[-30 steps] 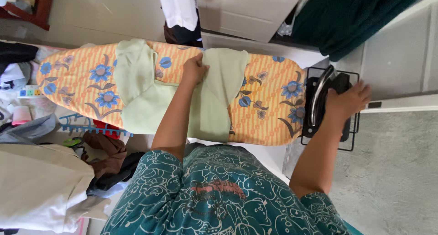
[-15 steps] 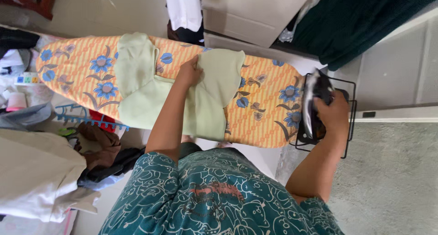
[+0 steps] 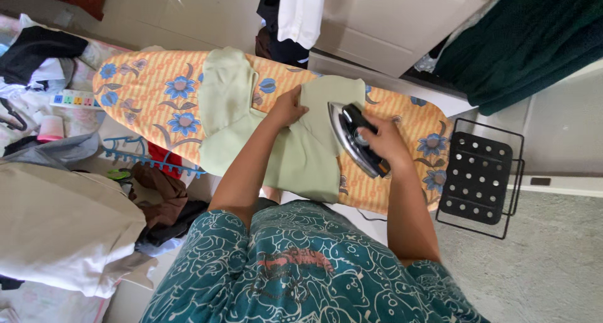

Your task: The person irons a light green garment on an ironing board using an iron, then picks it up and folds it by hand.

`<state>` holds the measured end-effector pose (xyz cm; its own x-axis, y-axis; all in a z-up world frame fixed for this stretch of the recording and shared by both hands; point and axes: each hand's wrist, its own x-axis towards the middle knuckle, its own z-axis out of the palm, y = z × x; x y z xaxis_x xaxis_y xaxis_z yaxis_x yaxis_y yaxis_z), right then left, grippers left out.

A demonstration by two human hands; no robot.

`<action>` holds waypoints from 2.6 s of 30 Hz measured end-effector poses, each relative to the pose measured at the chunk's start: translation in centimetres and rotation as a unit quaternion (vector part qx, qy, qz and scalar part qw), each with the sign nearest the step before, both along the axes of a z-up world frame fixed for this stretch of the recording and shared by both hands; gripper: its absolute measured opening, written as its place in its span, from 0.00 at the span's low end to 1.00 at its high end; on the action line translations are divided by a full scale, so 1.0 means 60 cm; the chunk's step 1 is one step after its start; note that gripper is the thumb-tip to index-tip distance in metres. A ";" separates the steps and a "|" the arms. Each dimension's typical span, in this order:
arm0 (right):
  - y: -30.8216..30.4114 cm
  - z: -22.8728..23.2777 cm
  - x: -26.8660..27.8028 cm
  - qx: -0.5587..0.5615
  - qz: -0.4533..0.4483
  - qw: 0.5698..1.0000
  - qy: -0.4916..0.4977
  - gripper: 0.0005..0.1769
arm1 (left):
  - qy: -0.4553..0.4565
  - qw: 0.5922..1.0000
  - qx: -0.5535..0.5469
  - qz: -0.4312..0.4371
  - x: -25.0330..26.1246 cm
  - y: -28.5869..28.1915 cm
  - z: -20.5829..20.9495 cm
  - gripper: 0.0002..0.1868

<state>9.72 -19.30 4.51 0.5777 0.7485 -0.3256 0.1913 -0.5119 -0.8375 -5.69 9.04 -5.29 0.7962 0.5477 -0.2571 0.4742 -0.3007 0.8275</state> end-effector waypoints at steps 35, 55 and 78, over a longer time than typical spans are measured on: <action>-0.078 -0.006 0.034 0.058 -0.158 0.986 -0.011 0.28 | -0.171 0.983 -0.050 -0.044 0.037 -0.039 0.026 0.24; 0.013 0.070 -0.305 -0.048 0.121 0.988 -0.088 0.32 | -0.155 0.948 0.046 -0.274 0.037 0.022 0.029 0.28; 0.111 0.055 -0.281 0.009 0.142 0.990 0.006 0.32 | -0.008 0.947 0.143 0.288 -0.287 0.295 -0.055 0.17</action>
<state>-7.12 -12.65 7.82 0.3391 0.8858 -0.3167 0.3146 -0.4240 -0.8493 -22.93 26.75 -8.59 0.3464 0.9378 -0.0244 0.6161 -0.2078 0.7597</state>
